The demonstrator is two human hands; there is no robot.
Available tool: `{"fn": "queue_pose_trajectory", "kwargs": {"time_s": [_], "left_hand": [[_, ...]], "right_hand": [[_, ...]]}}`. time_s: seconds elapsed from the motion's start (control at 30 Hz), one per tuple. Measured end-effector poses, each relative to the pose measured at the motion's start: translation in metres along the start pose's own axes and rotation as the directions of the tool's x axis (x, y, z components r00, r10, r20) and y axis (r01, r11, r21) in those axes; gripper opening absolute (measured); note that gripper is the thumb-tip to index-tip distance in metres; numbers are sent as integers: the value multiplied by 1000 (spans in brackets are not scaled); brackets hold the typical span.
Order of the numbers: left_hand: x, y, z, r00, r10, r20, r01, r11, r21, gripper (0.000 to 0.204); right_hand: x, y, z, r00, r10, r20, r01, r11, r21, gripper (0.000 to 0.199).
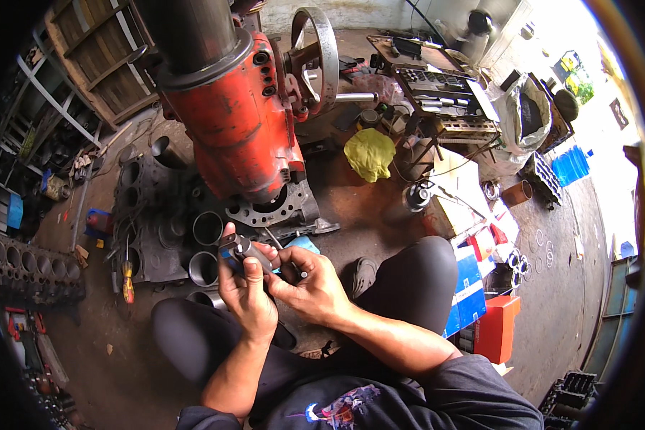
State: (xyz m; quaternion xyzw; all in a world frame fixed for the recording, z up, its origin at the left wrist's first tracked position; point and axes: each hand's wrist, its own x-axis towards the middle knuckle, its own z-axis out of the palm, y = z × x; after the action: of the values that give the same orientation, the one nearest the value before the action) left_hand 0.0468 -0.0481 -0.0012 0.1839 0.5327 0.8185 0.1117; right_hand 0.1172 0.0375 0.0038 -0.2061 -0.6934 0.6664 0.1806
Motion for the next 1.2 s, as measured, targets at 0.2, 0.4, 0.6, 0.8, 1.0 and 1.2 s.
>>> {"fn": "queue_pose_trajectory", "kwargs": {"time_s": [0.2,0.4,0.6,0.8,1.0,1.2], "left_hand": [[0,0,0,1000,-4,11,5,1000,-14,65],[18,10,-12,989,-122,83,135,974,-179,68],[37,20,-34,963,-203,180,253,911,-326,71],[40,30,-44,939,-151,311,201,970,-136,75],[34,46,-50,925,-104,366,48,986,157,80],[33,50,-60,881,-85,466,-60,955,289,75]], "right_hand": [[1,3,0,1000,-5,8,5,1000,9,23],[-4,-16,0,999,-31,-19,35,960,277,21],[-11,-32,-13,970,12,243,-77,962,263,27],[-15,-31,-10,966,10,257,-40,993,110,25],[-20,-20,-6,830,-517,209,553,810,-194,33],[-36,-17,3,975,34,221,-87,968,237,26]]}}
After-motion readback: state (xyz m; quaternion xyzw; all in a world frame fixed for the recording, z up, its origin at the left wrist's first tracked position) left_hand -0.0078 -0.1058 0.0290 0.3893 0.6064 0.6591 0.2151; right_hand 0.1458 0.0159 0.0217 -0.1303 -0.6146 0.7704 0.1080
